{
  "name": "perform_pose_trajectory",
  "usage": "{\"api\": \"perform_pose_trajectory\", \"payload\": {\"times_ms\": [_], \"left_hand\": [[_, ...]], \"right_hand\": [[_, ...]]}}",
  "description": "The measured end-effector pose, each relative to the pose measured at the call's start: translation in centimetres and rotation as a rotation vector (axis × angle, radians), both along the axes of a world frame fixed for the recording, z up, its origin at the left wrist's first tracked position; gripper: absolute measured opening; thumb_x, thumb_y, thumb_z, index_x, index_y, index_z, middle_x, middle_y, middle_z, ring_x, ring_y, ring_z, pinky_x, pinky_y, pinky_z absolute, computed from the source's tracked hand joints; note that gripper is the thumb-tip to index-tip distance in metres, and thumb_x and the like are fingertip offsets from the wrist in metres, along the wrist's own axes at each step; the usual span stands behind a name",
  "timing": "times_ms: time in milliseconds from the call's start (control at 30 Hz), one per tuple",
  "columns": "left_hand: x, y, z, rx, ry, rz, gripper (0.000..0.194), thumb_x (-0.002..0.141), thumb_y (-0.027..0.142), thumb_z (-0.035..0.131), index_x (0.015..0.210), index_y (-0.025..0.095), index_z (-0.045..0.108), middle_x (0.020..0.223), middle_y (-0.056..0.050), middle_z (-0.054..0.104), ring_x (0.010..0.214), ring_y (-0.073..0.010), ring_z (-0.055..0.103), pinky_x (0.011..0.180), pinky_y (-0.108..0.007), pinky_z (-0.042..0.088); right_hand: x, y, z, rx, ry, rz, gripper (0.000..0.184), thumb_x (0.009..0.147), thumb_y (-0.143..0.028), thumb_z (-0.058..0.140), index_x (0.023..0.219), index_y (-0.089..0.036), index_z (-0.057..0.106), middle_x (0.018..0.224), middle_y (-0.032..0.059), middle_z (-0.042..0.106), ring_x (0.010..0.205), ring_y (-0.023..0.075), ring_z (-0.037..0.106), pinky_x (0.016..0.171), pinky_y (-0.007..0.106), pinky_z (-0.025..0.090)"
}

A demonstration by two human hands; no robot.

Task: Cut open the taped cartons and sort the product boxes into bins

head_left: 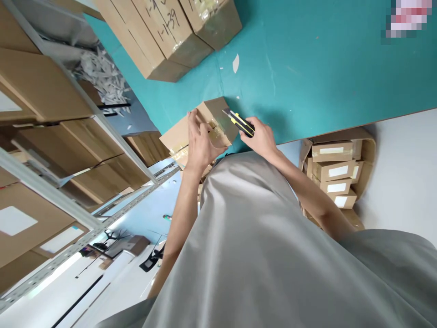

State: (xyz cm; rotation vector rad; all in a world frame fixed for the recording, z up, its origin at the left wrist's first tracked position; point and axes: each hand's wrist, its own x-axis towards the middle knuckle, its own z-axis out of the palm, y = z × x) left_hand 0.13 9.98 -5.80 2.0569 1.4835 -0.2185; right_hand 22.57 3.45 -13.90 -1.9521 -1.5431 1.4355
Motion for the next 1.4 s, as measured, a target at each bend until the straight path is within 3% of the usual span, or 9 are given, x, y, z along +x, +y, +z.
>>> {"api": "perform_pose_trajectory", "payload": {"times_ms": [200, 300, 400, 567, 700, 833, 1000, 1100, 1400], "left_hand": [[0.0, 0.0, 4.3, -0.033, -0.003, -0.010, 0.083, 0.090, 0.075, 0.088, 0.144, 0.027, 0.047, 0.188, -0.018, 0.018, 0.179, -0.0501, 0.005, 0.134, -0.078, 0.032], [-0.4, -0.4, 7.1, 0.032, -0.076, -0.008, 0.082, 0.092, 0.084, 0.079, 0.140, 0.028, 0.044, 0.189, -0.017, 0.014, 0.179, -0.0454, 0.011, 0.137, -0.074, 0.033], [-1.1, -1.1, 7.8, 0.117, -0.257, -0.024, 0.075, 0.098, 0.087, 0.068, 0.135, 0.026, 0.043, 0.190, -0.018, 0.012, 0.179, -0.0418, 0.019, 0.142, -0.070, 0.032], [-3.0, -2.6, 3.7, 0.193, -0.478, -0.011, 0.080, 0.088, 0.090, 0.077, 0.133, 0.030, 0.047, 0.191, -0.013, 0.017, 0.177, -0.0428, 0.028, 0.141, -0.071, 0.035], [-4.9, -4.0, -0.1, 0.080, -0.501, 0.045, 0.086, 0.079, 0.092, 0.083, 0.135, 0.033, 0.052, 0.193, -0.010, 0.021, 0.177, -0.0440, 0.029, 0.138, -0.074, 0.038], [-6.8, -4.1, -1.3, 0.028, -0.584, 0.078, 0.083, 0.085, 0.092, 0.075, 0.139, 0.032, 0.057, 0.193, -0.010, 0.023, 0.177, -0.0426, 0.028, 0.136, -0.072, 0.041], [-7.4, -0.1, -2.6, -0.006, -0.737, 0.286, 0.072, 0.099, 0.087, 0.062, 0.150, 0.037, 0.053, 0.177, -0.005, 0.053, 0.160, -0.0316, 0.056, 0.123, -0.059, 0.059], [-6.5, 3.4, -4.4, -0.021, -0.746, 0.285, 0.067, 0.098, 0.083, 0.067, 0.146, 0.037, 0.058, 0.152, -0.002, 0.073, 0.136, -0.0262, 0.070, 0.111, -0.054, 0.065], [-5.4, 6.7, -6.5, -0.173, -0.859, 0.224, 0.071, 0.080, 0.084, 0.085, 0.126, 0.032, 0.069, 0.125, 0.004, 0.080, 0.099, -0.0167, 0.061, 0.099, -0.053, 0.065]], "right_hand": [[1.0, 0.9, -4.4, -0.136, 0.122, -0.240, 0.064, 0.114, -0.066, 0.045, 0.147, -0.016, 0.070, 0.113, 0.0122, 0.083, 0.098, 0.0310, 0.083, 0.085, 0.042, 0.067], [3.5, 0.5, -3.0, -0.080, 0.216, -0.347, 0.074, 0.110, -0.079, 0.048, 0.144, -0.017, 0.071, 0.107, 0.0106, 0.081, 0.083, 0.0283, 0.082, 0.069, 0.038, 0.066], [6.0, -0.3, 0.7, 0.065, 0.244, -0.419, 0.076, 0.106, -0.084, 0.054, 0.143, -0.019, 0.071, 0.112, 0.0107, 0.080, 0.085, 0.0273, 0.082, 0.065, 0.037, 0.066], [7.0, -2.0, 7.4, 0.232, 0.058, -0.515, 0.063, 0.102, -0.075, 0.070, 0.142, -0.026, 0.068, 0.126, 0.0075, 0.077, 0.100, 0.0248, 0.078, 0.080, 0.040, 0.069], [5.2, -3.5, 9.6, 0.250, -0.176, -0.480, 0.054, 0.099, -0.066, 0.076, 0.133, -0.024, 0.071, 0.127, 0.0087, 0.077, 0.112, 0.0273, 0.074, 0.097, 0.047, 0.066], [3.0, -5.2, 11.2, 0.246, -0.349, -0.460, 0.057, 0.101, -0.065, 0.074, 0.138, -0.022, 0.070, 0.133, 0.0153, 0.078, 0.120, 0.0301, 0.072, 0.101, 0.047, 0.062], [-0.8, -6.6, 15.1, 0.273, -0.453, -0.400, 0.060, 0.109, -0.064, 0.062, 0.152, -0.021, 0.065, 0.138, 0.0186, 0.077, 0.126, 0.0343, 0.074, 0.101, 0.050, 0.063], [-3.8, -6.8, 17.1, 0.290, -0.456, -0.284, 0.057, 0.113, -0.055, 0.054, 0.159, -0.022, 0.062, 0.140, 0.0171, 0.077, 0.126, 0.0328, 0.076, 0.102, 0.048, 0.064], [-11.1, -5.3, 18.8, 0.150, -0.624, 0.016, 0.057, 0.116, -0.032, 0.046, 0.170, -0.025, 0.059, 0.135, 0.0140, 0.080, 0.118, 0.0297, 0.078, 0.099, 0.040, 0.062]]}}
